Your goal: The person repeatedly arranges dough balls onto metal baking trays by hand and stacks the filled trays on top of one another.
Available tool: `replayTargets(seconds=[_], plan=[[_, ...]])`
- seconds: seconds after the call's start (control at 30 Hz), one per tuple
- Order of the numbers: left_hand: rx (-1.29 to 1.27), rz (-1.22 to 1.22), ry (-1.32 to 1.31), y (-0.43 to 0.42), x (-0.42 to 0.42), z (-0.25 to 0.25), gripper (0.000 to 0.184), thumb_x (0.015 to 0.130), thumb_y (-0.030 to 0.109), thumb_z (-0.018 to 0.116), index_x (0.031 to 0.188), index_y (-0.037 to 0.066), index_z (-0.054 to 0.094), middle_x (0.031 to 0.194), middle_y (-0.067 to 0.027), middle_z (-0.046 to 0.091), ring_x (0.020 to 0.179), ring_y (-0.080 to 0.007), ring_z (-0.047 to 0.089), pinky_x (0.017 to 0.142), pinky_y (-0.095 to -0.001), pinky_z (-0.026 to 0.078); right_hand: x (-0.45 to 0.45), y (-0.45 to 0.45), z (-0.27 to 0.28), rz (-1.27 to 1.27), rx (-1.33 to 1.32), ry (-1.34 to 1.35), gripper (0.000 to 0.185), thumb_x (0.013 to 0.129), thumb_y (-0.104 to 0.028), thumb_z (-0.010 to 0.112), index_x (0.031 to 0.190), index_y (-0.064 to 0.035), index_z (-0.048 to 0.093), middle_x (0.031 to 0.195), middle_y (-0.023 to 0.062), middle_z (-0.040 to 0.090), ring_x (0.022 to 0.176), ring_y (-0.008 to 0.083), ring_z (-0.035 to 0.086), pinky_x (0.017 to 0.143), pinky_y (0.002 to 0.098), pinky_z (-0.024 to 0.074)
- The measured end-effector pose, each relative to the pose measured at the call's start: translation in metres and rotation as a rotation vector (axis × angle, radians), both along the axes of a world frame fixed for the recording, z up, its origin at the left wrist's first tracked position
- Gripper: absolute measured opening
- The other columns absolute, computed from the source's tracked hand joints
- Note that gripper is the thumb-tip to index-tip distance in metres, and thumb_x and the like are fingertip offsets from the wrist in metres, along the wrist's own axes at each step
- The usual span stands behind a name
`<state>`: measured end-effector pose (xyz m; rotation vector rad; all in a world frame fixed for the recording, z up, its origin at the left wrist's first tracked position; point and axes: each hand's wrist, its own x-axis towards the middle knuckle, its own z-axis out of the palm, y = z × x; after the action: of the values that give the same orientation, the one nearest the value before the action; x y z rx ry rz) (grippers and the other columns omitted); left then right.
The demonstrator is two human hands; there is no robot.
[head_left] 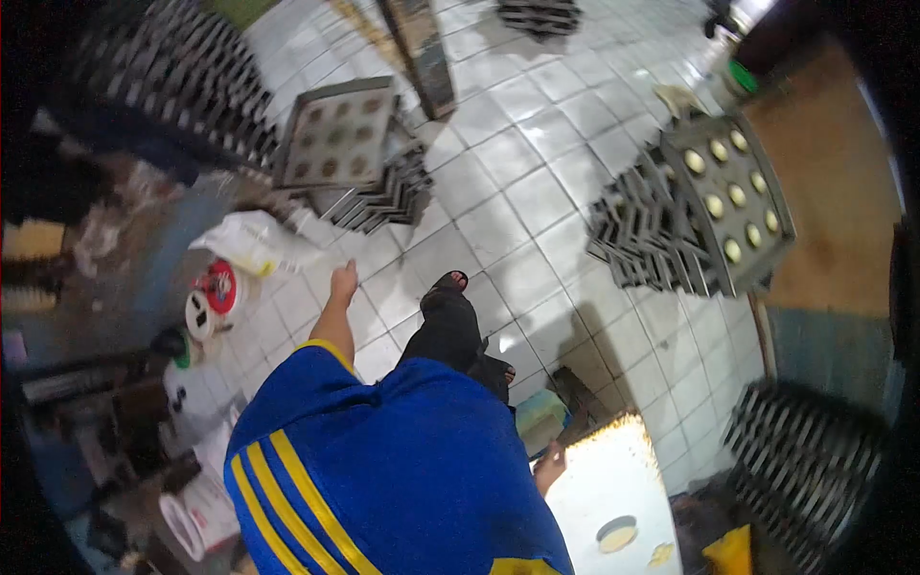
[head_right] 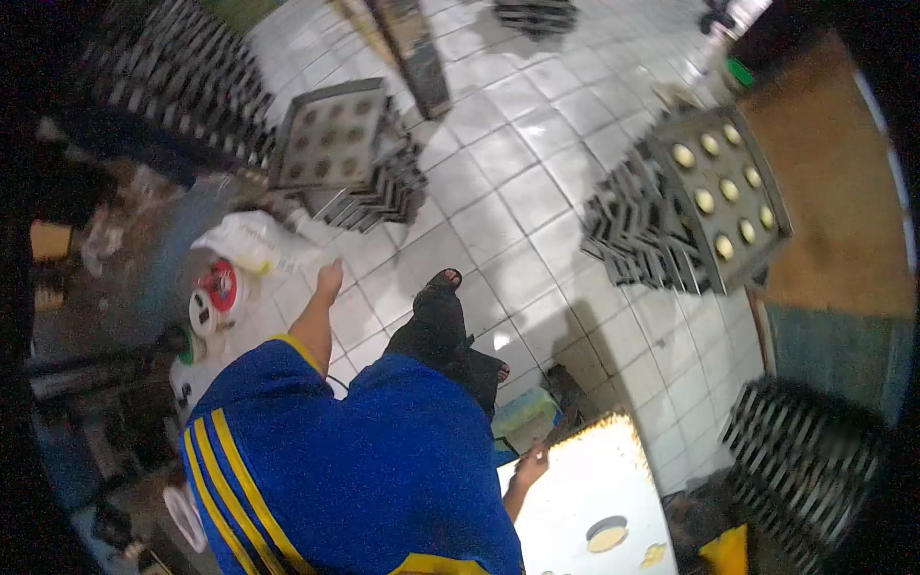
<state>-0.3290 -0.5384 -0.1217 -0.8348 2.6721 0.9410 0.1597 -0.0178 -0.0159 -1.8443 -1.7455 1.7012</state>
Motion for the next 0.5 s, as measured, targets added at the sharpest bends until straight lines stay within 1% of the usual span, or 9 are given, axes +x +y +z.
replayTargets(seconds=[0.07,0.1,0.13,0.17,0.23,0.33,0.37,0.47,0.5], plan=[[0.249,0.13,-0.108,-0.027,-0.035,0.015,0.059,0.108,0.047,0.05,0.084,-0.003,0.071,0.078,-0.0188,0.069,0.069,-0.0281,0.067,0.059,-0.0457,0.05,0.013,-0.032,-0.022,0.465,0.339,-0.003,0.036,0.105,-0.034,0.068,0.104,0.0015,0.075,0.066,0.0085,0.064,0.052,0.0171,0.056,0.049,0.0368,0.043],[0.283,0.164,-0.021,-0.045,-0.059,-0.003,0.048,0.109,0.039,0.05,0.09,0.0,0.069,0.074,-0.0115,0.063,0.064,-0.0232,0.061,0.054,-0.0428,0.047,0.018,-0.048,-0.034,0.608,0.465,0.001,0.037,0.104,-0.034,0.068,0.103,0.002,0.076,0.068,0.0108,0.066,0.055,0.0199,0.06,0.052,0.0392,0.0465],[0.313,0.198,0.066,-0.064,-0.082,-0.025,0.037,0.11,0.032,0.049,0.096,0.003,0.067,0.071,-0.0042,0.057,0.058,-0.0183,0.056,0.048,-0.0399,0.043,0.015,-0.06,-0.04,0.582,0.386,-0.148,0.038,0.104,-0.034,0.068,0.102,0.0022,0.077,0.071,0.0156,0.069,0.066,0.0253,0.066,0.062,0.0434,0.0503],[0.312,0.2,0.057,-0.08,-0.108,-0.034,0.037,0.11,0.032,0.049,0.096,0.003,0.067,0.071,-0.0042,0.057,0.058,-0.0183,0.056,0.048,-0.0399,0.043,-0.001,-0.077,-0.033,0.575,0.343,-0.199,0.038,0.104,-0.035,0.067,0.102,0.0023,0.077,0.072,0.0151,0.068,0.065,0.024,0.065,0.061,0.0423,0.0499],[0.736,0.496,0.198,-0.098,-0.161,-0.056,0.022,0.108,0.017,0.053,0.124,0.004,0.061,0.078,-0.0032,0.058,0.065,-0.0202,0.06,0.054,-0.0404,0.049,-0.051,-0.102,-0.006,0.55,0.211,-0.25,0.04,0.105,-0.036,0.067,0.103,0.0024,0.075,0.074,0.0141,0.068,0.063,0.0213,0.064,0.06,0.0402,0.0491],[0.952,0.78,0.32,-0.125,-0.243,-0.106,0.035,0.101,0.007,0.058,0.136,0.008,0.051,0.085,-0.0043,0.059,0.072,-0.02,0.062,0.06,-0.0386,0.052,-0.112,-0.148,0.032,0.497,0.11,-0.318,0.042,0.106,-0.039,0.067,0.105,0.0026,0.073,0.076,0.0126,0.067,0.061,0.0172,0.061,0.058,0.0371,0.0479],[0.947,0.771,0.293,-0.142,-0.26,-0.114,0.035,0.101,0.007,0.058,0.136,0.008,0.051,0.085,-0.0043,0.059,0.072,-0.02,0.062,0.06,-0.0386,0.052,-0.128,-0.161,0.04,0.475,0.093,-0.343,0.043,0.106,-0.04,0.067,0.105,0.0026,0.072,0.077,0.0121,0.067,0.06,0.0158,0.061,0.057,0.0361,0.0474],[1.157,1.029,0.151,-0.163,-0.32,-0.115,0.041,0.097,0.018,0.069,0.136,0.008,0.06,0.106,-0.0104,0.065,0.097,-0.0264,0.066,0.088,-0.0466,0.059,-0.135,-0.188,0.034,0.331,-0.033,-0.415,0.046,0.106,-0.042,0.067,0.099,0.0033,0.07,0.079,0.0115,0.067,0.061,0.0156,0.059,0.059,0.0362,0.047],[1.262,0.961,0.105,-0.169,-0.332,-0.132,0.043,0.099,0.026,0.067,0.137,0.007,0.061,0.116,-0.0114,0.066,0.105,-0.0308,0.066,0.095,-0.0517,0.056,-0.129,-0.204,0.028,0.331,-0.022,-0.376,0.045,0.106,-0.041,0.067,0.099,0.0033,0.071,0.079,0.0113,0.067,0.062,0.0158,0.059,0.062,0.0368,0.0481]])
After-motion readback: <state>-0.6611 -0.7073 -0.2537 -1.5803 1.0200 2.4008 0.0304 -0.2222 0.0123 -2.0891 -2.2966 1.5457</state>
